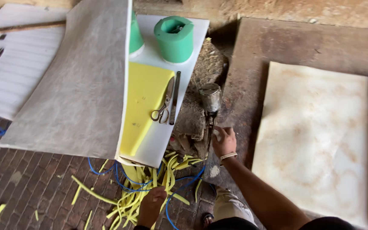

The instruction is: The person lays a light-colored fabric on a wooden workbench, smooths it, and trims the edges with a straight blade. They then spray adhesive onto the fabric, place a dark fabric on top, press it down, and repeat the process. Finally, the person stacks the finished layered pieces.

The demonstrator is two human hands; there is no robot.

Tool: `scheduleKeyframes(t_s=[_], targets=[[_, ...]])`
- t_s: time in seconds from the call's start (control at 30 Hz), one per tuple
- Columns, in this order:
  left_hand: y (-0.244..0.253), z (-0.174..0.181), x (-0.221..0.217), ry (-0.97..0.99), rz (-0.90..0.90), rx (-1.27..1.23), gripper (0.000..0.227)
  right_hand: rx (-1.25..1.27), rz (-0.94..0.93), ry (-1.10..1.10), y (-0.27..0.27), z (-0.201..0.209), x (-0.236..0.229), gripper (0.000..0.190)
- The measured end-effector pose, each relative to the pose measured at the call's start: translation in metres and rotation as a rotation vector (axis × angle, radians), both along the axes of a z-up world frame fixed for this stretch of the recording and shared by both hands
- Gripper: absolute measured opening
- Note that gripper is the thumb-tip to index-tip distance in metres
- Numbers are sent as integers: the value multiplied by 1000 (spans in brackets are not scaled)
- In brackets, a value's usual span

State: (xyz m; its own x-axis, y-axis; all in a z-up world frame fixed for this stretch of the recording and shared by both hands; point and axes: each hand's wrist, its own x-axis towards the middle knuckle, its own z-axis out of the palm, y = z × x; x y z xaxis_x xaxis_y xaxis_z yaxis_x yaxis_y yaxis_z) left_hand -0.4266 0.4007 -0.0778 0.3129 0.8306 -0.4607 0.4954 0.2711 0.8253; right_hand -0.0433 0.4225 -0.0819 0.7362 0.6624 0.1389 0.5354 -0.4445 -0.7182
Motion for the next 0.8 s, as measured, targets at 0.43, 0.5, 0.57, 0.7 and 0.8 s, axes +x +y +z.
scheduleKeyframes(t_s=[0.43, 0.5, 0.57, 0.7, 0.8], targets=[[-88, 48, 218, -239, -619, 47, 26, 41, -734, -9, -372, 99, 64, 12], [-116, 55, 246, -254, -707, 35, 26, 19, -802, 9, -420, 101, 76, 14], [-144, 63, 269, -253, -797, 67, 26, 40, -832, -2, -462, 97, 89, 18], [-177, 88, 319, -178, -961, 117, 28, -17, -872, 249, -529, 84, 135, 26], [-196, 95, 361, -105, -957, 174, 28, -16, -870, 472, -570, 64, 194, 38]])
